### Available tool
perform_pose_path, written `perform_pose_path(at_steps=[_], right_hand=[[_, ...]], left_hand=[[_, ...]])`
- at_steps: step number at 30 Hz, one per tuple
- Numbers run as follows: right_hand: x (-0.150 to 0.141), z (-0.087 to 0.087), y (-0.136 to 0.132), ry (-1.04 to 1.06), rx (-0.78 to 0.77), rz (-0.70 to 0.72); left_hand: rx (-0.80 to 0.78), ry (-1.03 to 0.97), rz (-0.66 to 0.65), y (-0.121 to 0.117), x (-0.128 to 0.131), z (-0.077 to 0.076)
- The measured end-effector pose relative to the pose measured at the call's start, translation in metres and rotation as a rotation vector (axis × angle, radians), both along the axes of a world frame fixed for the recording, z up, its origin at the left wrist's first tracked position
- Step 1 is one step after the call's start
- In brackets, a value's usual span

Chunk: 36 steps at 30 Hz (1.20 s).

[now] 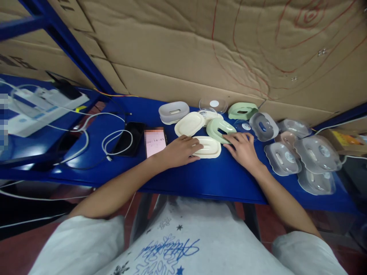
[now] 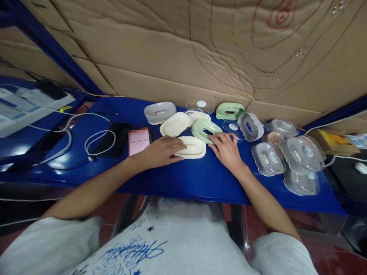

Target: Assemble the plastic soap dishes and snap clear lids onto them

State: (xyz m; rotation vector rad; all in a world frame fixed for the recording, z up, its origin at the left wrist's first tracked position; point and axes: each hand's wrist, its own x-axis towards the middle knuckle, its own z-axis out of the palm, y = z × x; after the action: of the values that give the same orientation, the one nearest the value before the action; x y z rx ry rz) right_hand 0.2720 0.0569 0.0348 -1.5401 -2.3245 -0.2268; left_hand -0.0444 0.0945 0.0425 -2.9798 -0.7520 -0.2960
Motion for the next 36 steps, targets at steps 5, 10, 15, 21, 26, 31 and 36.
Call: perform_pose_path(at_steps=[5, 10, 15, 21, 26, 31, 36], right_hand=[[-0.002, 0.002, -0.002, 0.156, -0.035, 0.149], [-0.025, -0.001, -0.015, 0.094, -0.044, 0.328], [-0.037, -0.007, -0.015, 0.055, -0.038, 0.379], [-0.033, -0.003, -0.014, -0.026, -0.039, 0.366], [-0.034, -0.007, -0.016, -0.073, -0.041, 0.394], [-0.004, 0.010, -0.003, -0.022, 0.059, 0.197], [0.049, 0.029, 0.012, 0.117, 0.318, -0.388]], left_hand=[[0.044, -0.138, 0.022, 0.001, 0.000, 0.002], [0.041, -0.174, -0.017, 0.006, -0.002, -0.003], [-0.008, -0.148, -0.035, 0.008, -0.001, -0.007], [0.026, -0.136, -0.033, 0.006, 0.001, -0.005], [0.094, -0.110, -0.053, 0.001, 0.004, -0.008], [0.101, -0.124, -0.065, 0.001, 0.004, -0.009], [0.028, -0.151, -0.156, 0.003, 0.002, -0.011]])
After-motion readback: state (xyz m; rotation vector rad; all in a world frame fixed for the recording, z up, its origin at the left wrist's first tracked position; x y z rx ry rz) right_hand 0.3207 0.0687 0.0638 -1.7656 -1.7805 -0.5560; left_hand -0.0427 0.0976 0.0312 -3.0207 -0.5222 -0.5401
